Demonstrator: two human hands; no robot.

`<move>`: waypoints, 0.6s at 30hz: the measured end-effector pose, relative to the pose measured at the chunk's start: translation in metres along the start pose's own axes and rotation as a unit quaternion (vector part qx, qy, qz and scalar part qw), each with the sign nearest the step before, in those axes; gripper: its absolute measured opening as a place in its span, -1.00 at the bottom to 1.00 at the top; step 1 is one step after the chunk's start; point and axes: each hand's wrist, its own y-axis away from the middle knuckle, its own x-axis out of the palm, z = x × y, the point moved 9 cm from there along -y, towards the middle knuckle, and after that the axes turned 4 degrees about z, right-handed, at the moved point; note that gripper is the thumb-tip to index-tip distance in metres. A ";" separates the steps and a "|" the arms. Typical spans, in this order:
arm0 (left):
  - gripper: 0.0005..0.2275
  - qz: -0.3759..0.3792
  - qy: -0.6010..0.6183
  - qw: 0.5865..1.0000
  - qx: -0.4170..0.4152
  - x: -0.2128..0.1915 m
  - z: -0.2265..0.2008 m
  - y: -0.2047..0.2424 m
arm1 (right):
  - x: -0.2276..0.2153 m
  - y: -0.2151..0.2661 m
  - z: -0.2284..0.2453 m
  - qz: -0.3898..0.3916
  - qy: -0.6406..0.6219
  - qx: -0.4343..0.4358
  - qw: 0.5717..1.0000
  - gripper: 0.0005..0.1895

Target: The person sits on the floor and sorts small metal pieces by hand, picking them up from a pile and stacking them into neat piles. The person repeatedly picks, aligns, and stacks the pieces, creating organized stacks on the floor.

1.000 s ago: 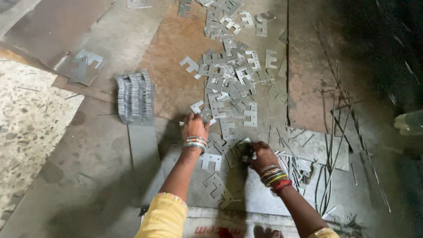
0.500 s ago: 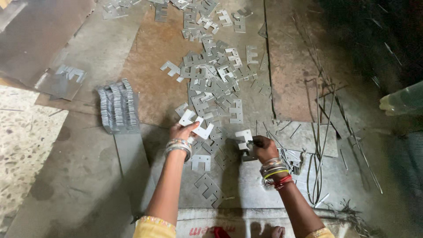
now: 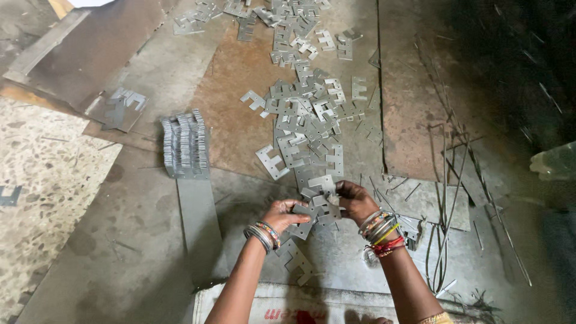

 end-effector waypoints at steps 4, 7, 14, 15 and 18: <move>-0.74 -0.037 0.164 0.985 -0.027 0.006 -0.009 0.019 | -0.010 0.000 0.023 -0.087 0.040 -0.008 0.995 -0.76; -0.72 -0.104 0.302 0.947 -0.035 -0.001 -0.013 0.032 | 0.005 -0.004 0.022 -0.035 0.099 -0.030 0.994 -0.71; -0.70 -0.144 0.178 0.973 0.014 -0.042 -0.007 0.034 | 0.072 0.007 -0.031 0.014 0.746 -0.273 0.608 -0.40; -0.71 -0.143 0.167 0.976 0.010 -0.048 -0.001 0.037 | 0.084 0.016 -0.040 0.024 0.776 -0.351 0.523 -0.37; -0.73 -0.154 0.148 0.977 -0.016 -0.058 0.015 0.043 | 0.068 0.009 -0.065 0.110 0.764 -0.254 0.582 -0.27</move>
